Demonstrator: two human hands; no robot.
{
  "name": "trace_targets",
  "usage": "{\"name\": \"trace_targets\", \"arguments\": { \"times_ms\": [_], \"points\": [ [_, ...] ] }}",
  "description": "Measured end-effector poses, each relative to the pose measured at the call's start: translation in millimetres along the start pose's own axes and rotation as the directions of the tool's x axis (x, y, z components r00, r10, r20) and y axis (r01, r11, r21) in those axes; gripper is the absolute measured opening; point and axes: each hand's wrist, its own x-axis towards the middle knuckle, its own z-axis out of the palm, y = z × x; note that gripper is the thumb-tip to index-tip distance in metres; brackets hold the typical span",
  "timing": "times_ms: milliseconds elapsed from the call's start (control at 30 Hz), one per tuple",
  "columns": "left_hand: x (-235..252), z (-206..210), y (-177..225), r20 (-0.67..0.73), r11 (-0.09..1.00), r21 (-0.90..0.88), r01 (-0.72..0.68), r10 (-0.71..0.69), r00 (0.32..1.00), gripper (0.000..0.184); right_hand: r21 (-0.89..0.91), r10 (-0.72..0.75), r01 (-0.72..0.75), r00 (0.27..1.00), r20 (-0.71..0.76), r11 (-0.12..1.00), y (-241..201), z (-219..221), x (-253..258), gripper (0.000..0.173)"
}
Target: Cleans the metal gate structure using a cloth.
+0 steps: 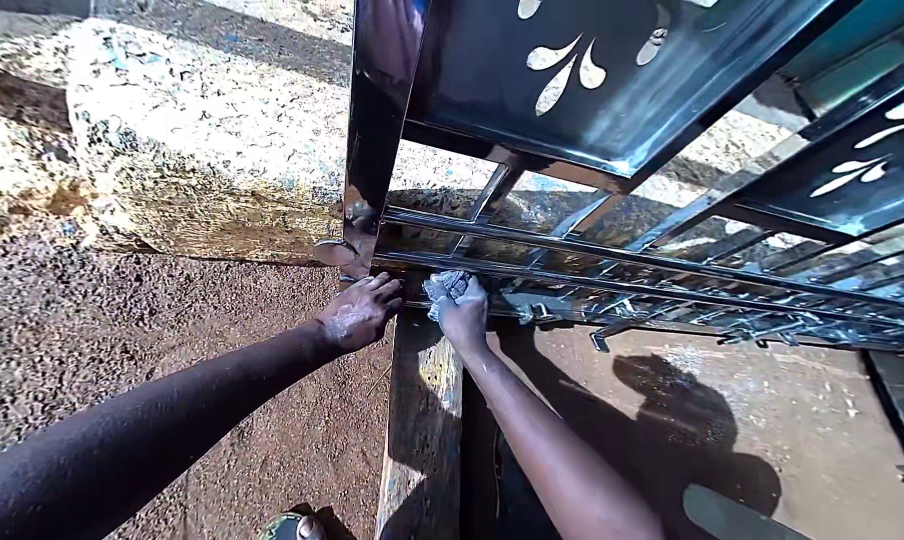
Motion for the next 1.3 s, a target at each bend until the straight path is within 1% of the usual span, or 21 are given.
{"name": "trace_targets", "arguments": {
  "times_ms": [67,100,200,300,367,400,467,500,533,567,633,667,733,800,867,933,1033,1100,1200,1233,1300],
  "points": [
    [-0.3,-0.5,-2.3,-0.015,1.000,-0.006,-0.008,0.008,1.000,0.019,-0.059,0.042,-0.040,0.999,0.028,0.997,-11.3,12.1,-2.0,0.052],
    [-0.2,-0.8,-3.5,-0.023,1.000,-0.003,-0.011,0.011,1.000,0.018,-0.163,0.033,-0.016,0.995,0.098,0.986,-11.4,7.5,0.1,0.052],
    [-2.1,1.2,0.3,-0.033,1.000,-0.007,-0.012,0.011,0.999,0.018,-0.485,-0.083,0.240,0.943,0.322,0.841,4.1,-31.3,7.2,0.052],
    [-0.6,-0.5,-1.6,-0.006,1.000,0.006,-0.002,0.002,1.000,0.020,-0.602,-0.162,0.399,0.898,0.409,0.691,20.9,-67.2,20.0,0.046],
    [-1.1,-1.4,-0.9,0.022,1.000,0.007,0.009,-0.009,1.000,0.019,-0.687,-0.078,0.422,0.878,0.472,0.592,20.5,-80.7,11.6,0.054],
    [-1.1,-2.5,0.3,0.035,1.000,-0.002,0.016,-0.015,0.999,0.018,-0.696,-0.045,0.409,0.877,0.478,0.590,20.3,-83.6,5.8,0.061],
    [-0.9,-3.9,0.8,0.029,1.000,-0.010,0.011,-0.010,1.000,0.018,-0.624,0.014,0.272,0.911,0.413,0.733,8.8,-87.7,1.2,0.065],
    [-0.5,-3.3,-0.4,0.017,1.000,-0.009,-0.001,0.001,1.000,0.018,-0.530,-0.031,0.221,0.939,0.343,0.819,5.4,-87.1,4.0,0.058],
    [-0.1,-2.9,-2.1,0.020,1.000,-0.007,-0.007,0.007,1.000,0.019,-0.437,-0.141,0.246,0.956,0.258,0.865,6.1,-83.2,6.4,0.051],
    [-0.2,-2.1,-3.8,0.032,1.000,-0.007,-0.012,0.012,0.999,0.021,-0.390,-0.274,0.326,0.944,0.184,0.861,11.3,-76.5,7.0,0.044],
    [-1.5,0.1,-4.4,0.037,1.000,-0.003,-0.022,0.023,0.999,0.023,-0.444,-0.572,0.533,0.818,0.056,0.720,36.3,-58.8,9.0,0.036],
    [-1.8,0.7,-4.8,0.027,1.000,-0.004,-0.030,0.030,0.999,0.023,-0.502,-0.655,0.572,0.756,0.014,0.649,44.8,-53.6,10.3,0.034],
    [-1.5,2.3,-6.0,0.013,0.999,0.005,-0.048,0.047,0.999,0.021,-0.501,-0.717,0.588,0.690,-0.097,0.635,58.3,-43.5,11.7,0.032],
    [-2.4,2.9,-4.4,0.028,0.999,0.008,-0.041,0.041,0.999,0.022,-0.426,-0.688,0.600,0.721,-0.078,0.677,73.2,-33.0,4.7,0.039],
    [-3.7,3.2,-2.9,0.026,0.999,0.005,-0.037,0.037,0.999,0.022,-0.341,-0.565,0.583,0.809,0.162,0.738,71.2,-36.1,-10.9,0.055],
    [-3.1,5.5,-3.4,-0.015,0.999,-0.003,-0.044,0.044,0.999,0.023,-0.275,-0.458,0.553,0.821,0.342,0.786,57.4,-46.5,-11.2,0.062],
    [-3.1,6.3,-2.2,-0.033,0.999,0.003,-0.038,0.038,0.999,0.022,-0.217,-0.349,0.441,0.866,0.357,0.871,30.7,-41.4,7.6,0.039],
    [-1.3,6.2,-2.1,-0.038,0.999,0.004,-0.038,0.038,0.999,0.020,-0.239,-0.153,0.249,0.920,0.360,0.938,4.1,-34.6,22.9,0.028],
    [-0.3,3.6,-2.0,-0.025,0.999,0.004,-0.043,0.043,0.999,0.018,-0.366,0.100,0.044,0.926,0.364,0.930,-16.1,-41.3,35.0,0.034],
    [-0.2,3.0,-1.4,-0.016,0.999,0.005,-0.040,0.040,0.999,0.019,-0.404,0.131,0.029,0.923,0.362,0.914,-16.6,-46.4,36.0,0.041],
    [0.0,1.8,-1.1,-0.017,0.999,0.007,-0.040,0.040,0.999,0.020,-0.446,0.056,0.115,0.934,0.353,0.888,-8.4,-52.3,31.5,0.048]
  ]
}}
